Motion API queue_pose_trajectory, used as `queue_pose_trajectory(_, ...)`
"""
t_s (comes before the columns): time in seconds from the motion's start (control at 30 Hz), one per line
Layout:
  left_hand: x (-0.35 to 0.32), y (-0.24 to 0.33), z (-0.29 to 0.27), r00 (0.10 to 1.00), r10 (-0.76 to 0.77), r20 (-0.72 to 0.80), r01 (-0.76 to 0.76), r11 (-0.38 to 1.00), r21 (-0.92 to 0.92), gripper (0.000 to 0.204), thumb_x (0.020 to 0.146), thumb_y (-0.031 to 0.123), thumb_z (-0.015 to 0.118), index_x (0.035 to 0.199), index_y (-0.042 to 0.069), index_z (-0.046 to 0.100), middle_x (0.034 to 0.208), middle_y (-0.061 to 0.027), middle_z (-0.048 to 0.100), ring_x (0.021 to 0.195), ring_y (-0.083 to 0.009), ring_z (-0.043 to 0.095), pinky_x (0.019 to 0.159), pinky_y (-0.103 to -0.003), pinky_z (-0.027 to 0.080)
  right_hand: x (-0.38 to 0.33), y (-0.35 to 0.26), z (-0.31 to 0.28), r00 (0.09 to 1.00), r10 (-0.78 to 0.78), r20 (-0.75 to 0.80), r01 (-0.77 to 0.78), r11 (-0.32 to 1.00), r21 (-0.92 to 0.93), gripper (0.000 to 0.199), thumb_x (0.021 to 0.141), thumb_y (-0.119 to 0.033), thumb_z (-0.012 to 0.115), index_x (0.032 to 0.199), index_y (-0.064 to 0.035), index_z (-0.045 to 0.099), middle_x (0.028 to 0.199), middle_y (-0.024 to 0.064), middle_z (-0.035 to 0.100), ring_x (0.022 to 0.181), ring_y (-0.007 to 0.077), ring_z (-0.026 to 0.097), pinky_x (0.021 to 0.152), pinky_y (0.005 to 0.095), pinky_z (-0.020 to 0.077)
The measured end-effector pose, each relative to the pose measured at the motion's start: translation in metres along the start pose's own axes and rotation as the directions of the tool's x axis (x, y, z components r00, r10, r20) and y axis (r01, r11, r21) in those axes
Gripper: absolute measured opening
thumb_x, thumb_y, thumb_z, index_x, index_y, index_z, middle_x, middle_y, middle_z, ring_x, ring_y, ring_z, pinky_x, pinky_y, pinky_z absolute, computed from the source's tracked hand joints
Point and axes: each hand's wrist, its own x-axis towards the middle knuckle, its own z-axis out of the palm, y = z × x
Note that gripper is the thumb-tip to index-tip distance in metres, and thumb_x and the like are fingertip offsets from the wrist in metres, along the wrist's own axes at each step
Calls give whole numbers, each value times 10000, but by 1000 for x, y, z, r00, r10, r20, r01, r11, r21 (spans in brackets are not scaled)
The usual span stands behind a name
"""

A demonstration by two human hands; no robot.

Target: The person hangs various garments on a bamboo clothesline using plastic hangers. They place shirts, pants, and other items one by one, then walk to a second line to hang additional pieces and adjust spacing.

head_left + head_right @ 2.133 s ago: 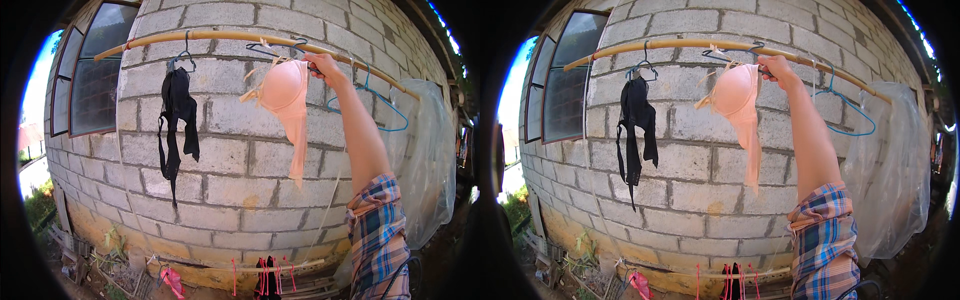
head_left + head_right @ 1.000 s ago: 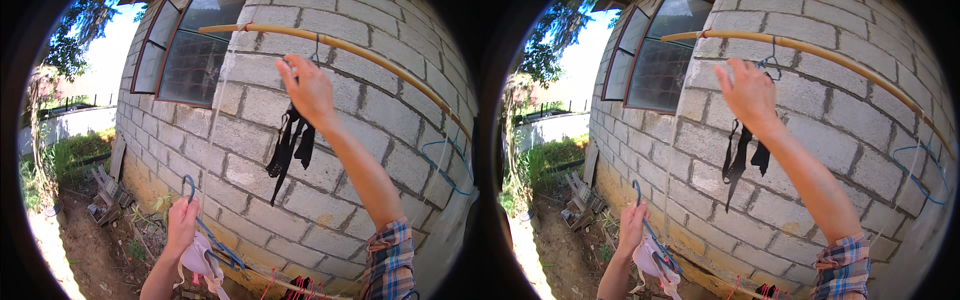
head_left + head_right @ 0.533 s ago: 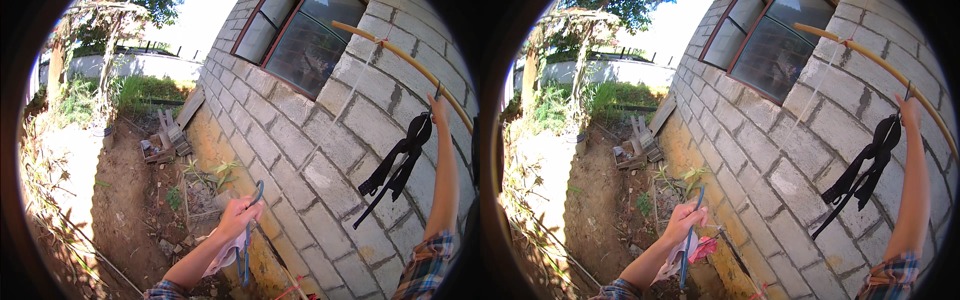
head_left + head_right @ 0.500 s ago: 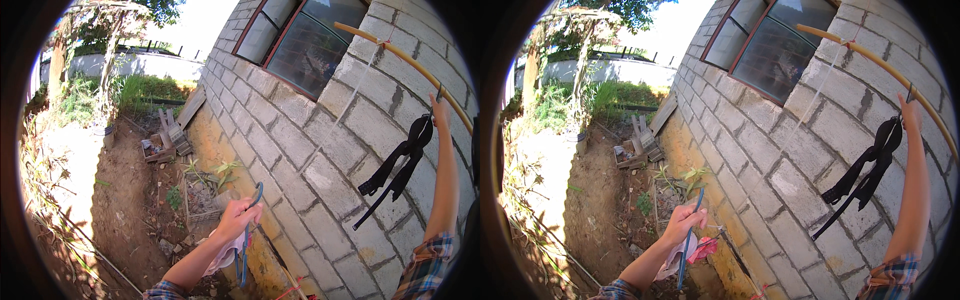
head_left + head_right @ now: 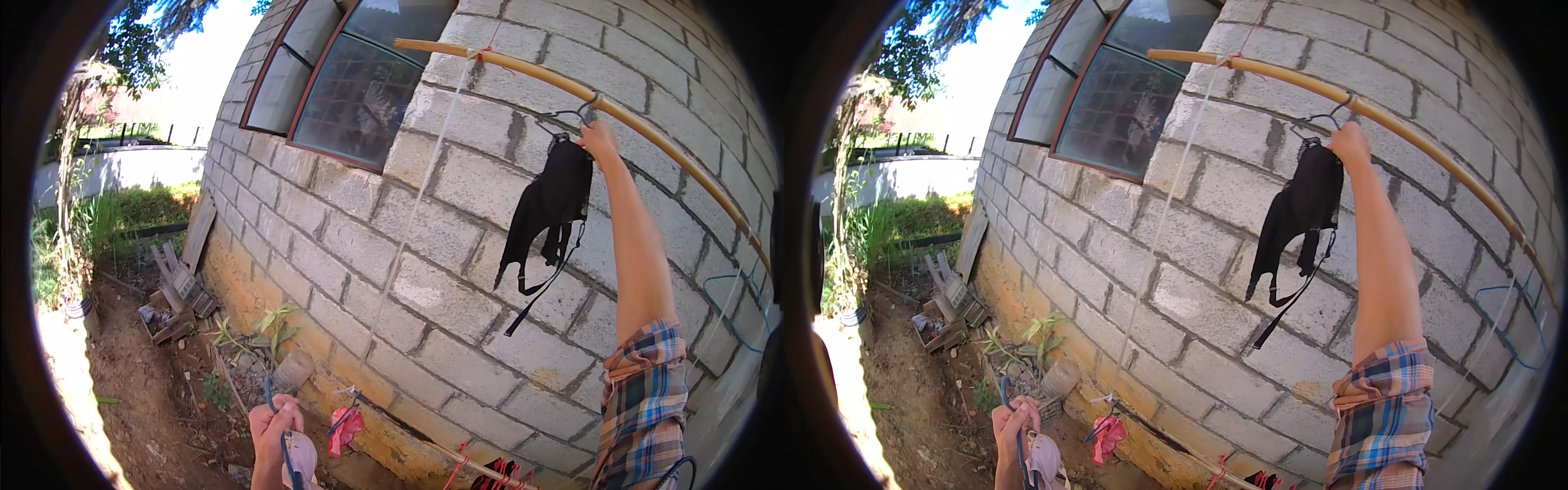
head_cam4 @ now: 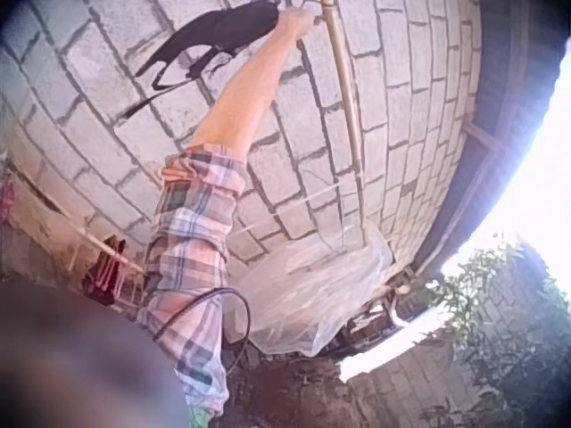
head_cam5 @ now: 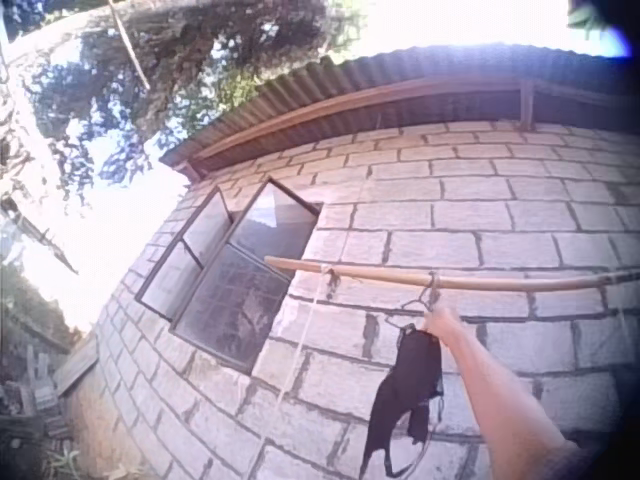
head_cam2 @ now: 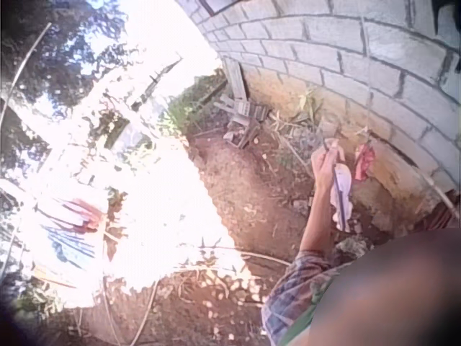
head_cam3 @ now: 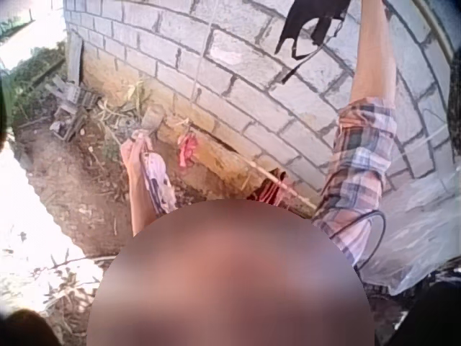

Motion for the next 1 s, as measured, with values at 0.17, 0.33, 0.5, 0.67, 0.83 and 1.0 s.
queue_pose_trajectory(0.17,-3,-1,6,993,-5,-115,-3,998,-68,375,828,126,502,483,84,359,437,-73,444,482,-157,395,769,-339,372,-3,-14,-45,974,-49,220,-164,519,839,217,873,-205,549,962,-32,645,805,76,651,680,154,603,613,284,465)
queue_pose_trajectory(0.33,-3,7,10,992,119,-30,-122,986,-110,330,869,106,481,549,65,414,534,-80,484,520,-164,435,790,-340,370,-51,-24,-59,966,-195,167,-19,594,804,273,897,-234,539,1010,-1,625,809,68,646,640,94,578,561,236,448)
queue_pose_trajectory(0.5,-4,36,17,983,173,-66,-176,984,-39,205,885,97,460,705,15,517,705,-94,555,625,-164,507,722,-311,403,-204,-24,-36,928,-333,167,118,687,718,297,921,-241,504,1043,11,602,751,95,655,572,124,603,511,234,452)
queue_pose_trajectory(0.67,-23,44,21,993,108,40,-109,994,13,233,956,142,400,965,-46,537,822,-145,585,710,-177,539,685,-292,423,-392,-4,-8,896,-384,224,139,719,681,239,942,-127,460,1055,48,577,817,132,671,723,172,660,641,269,516)
queue_pose_trajectory(0.83,-49,30,16,1000,-22,18,20,995,93,238,958,133,398,1024,-44,543,825,-138,611,733,-176,555,732,-298,432,-490,41,-7,884,-121,452,-224,739,635,185,915,-93,500,1049,16,567,816,150,673,753,224,679,639,301,524)
queue_pose_trajectory(1.0,-80,7,44,991,-121,64,104,970,218,246,952,81,380,1096,-39,539,1016,-156,626,985,-206,572,916,-326,392,-577,39,-14,883,-299,362,-7,762,648,184,870,-82,561,1040,-13,575,694,134,613,560,253,609,476,332,458)
